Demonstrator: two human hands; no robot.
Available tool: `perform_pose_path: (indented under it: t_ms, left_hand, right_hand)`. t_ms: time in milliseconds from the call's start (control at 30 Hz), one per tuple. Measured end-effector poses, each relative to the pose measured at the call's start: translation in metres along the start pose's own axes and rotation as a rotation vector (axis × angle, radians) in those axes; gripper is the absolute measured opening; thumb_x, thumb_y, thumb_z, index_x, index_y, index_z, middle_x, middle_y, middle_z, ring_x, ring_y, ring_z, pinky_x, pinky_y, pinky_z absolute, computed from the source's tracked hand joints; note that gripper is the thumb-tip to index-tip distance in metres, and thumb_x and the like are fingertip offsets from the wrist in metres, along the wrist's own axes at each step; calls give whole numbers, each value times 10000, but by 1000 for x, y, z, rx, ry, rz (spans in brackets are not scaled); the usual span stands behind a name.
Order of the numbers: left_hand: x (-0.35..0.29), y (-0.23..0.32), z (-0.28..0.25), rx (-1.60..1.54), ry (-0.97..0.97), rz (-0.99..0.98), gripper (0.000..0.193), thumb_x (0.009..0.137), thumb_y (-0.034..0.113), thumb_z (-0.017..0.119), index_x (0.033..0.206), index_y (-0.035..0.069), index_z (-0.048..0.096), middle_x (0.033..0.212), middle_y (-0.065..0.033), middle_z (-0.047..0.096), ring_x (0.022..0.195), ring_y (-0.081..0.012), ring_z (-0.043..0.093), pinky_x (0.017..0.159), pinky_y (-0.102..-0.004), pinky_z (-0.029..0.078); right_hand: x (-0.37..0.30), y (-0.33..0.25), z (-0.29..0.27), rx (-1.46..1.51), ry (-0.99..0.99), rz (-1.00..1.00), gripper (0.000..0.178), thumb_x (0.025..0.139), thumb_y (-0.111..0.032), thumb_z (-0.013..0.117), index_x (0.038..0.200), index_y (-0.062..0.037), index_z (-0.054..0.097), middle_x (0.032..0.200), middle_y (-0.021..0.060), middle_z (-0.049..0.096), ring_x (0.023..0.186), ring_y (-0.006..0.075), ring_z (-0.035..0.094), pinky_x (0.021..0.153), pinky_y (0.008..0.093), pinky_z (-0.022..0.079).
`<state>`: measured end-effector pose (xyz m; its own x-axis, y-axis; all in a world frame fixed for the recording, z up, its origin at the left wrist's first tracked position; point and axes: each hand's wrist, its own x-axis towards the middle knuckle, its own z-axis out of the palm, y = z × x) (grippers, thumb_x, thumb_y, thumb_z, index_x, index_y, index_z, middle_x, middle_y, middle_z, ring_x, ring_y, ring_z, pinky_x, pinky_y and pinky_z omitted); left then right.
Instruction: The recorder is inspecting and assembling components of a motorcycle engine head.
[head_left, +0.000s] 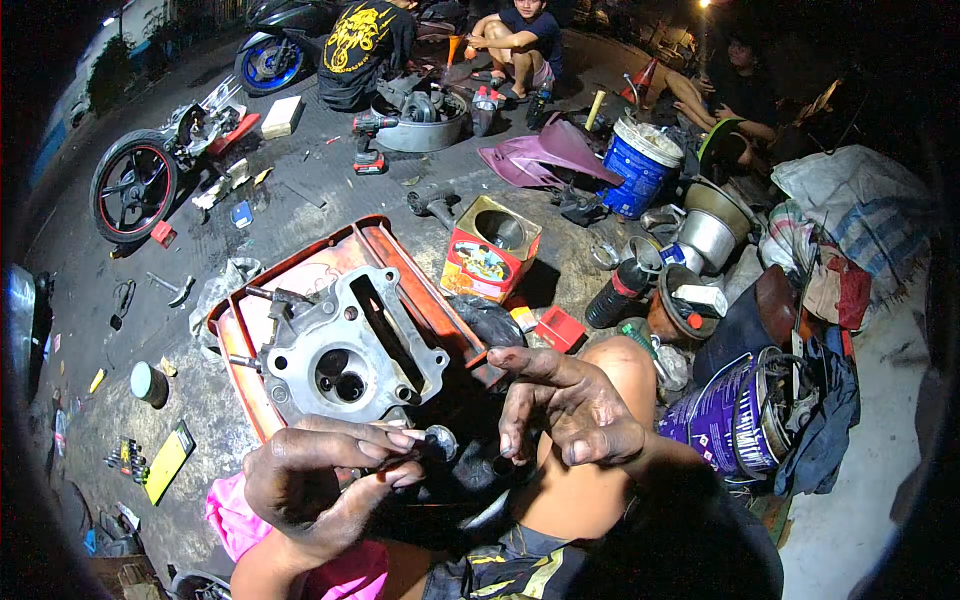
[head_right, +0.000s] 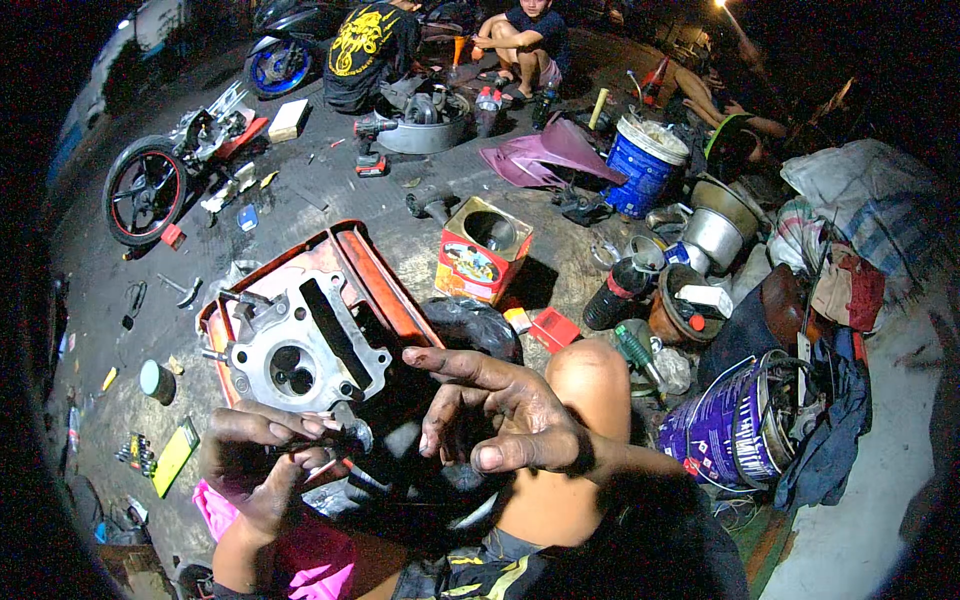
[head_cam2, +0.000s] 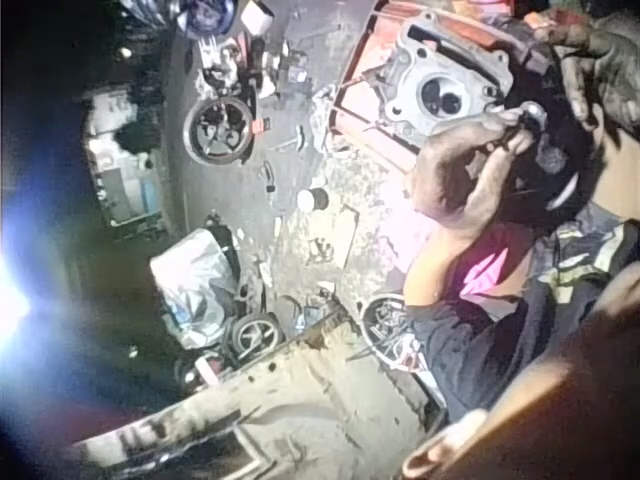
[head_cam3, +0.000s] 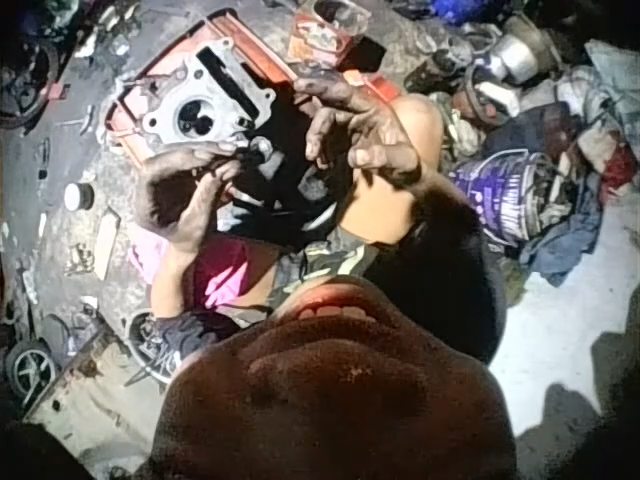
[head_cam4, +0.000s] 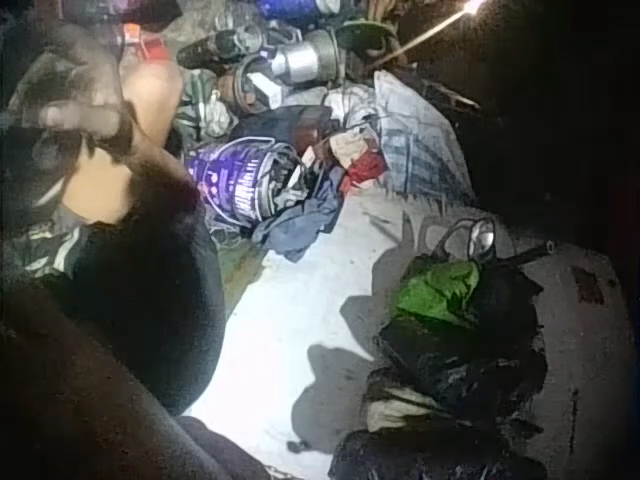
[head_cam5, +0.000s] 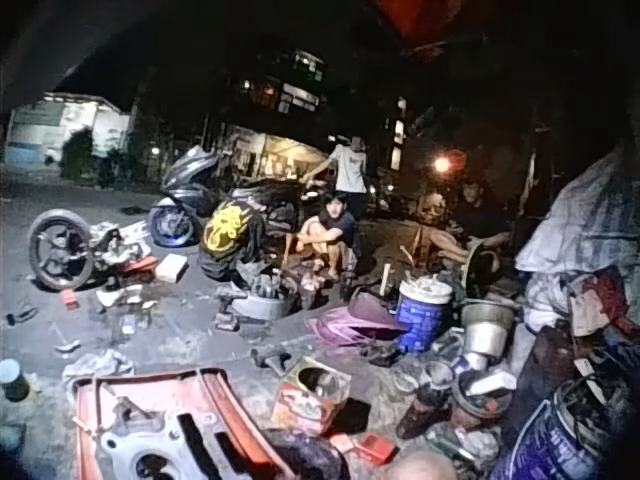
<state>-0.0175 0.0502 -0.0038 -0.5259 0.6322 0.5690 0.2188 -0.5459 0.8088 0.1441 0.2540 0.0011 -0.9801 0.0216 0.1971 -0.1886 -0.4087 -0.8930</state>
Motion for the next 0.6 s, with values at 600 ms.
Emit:
perform_pose_path:
  t_ms: [600]
  left_hand:
    - [-8,1,-3,-82,57,-121,192,829,-37,647,951,-60,500,886,-191,591,855,-282,668,762,-408,579]
  right_hand:
    - [6,2,6,-15,27,-3,892,721,-226,677,1452,2,220,976,158,615,883,190,591,810,299,453]
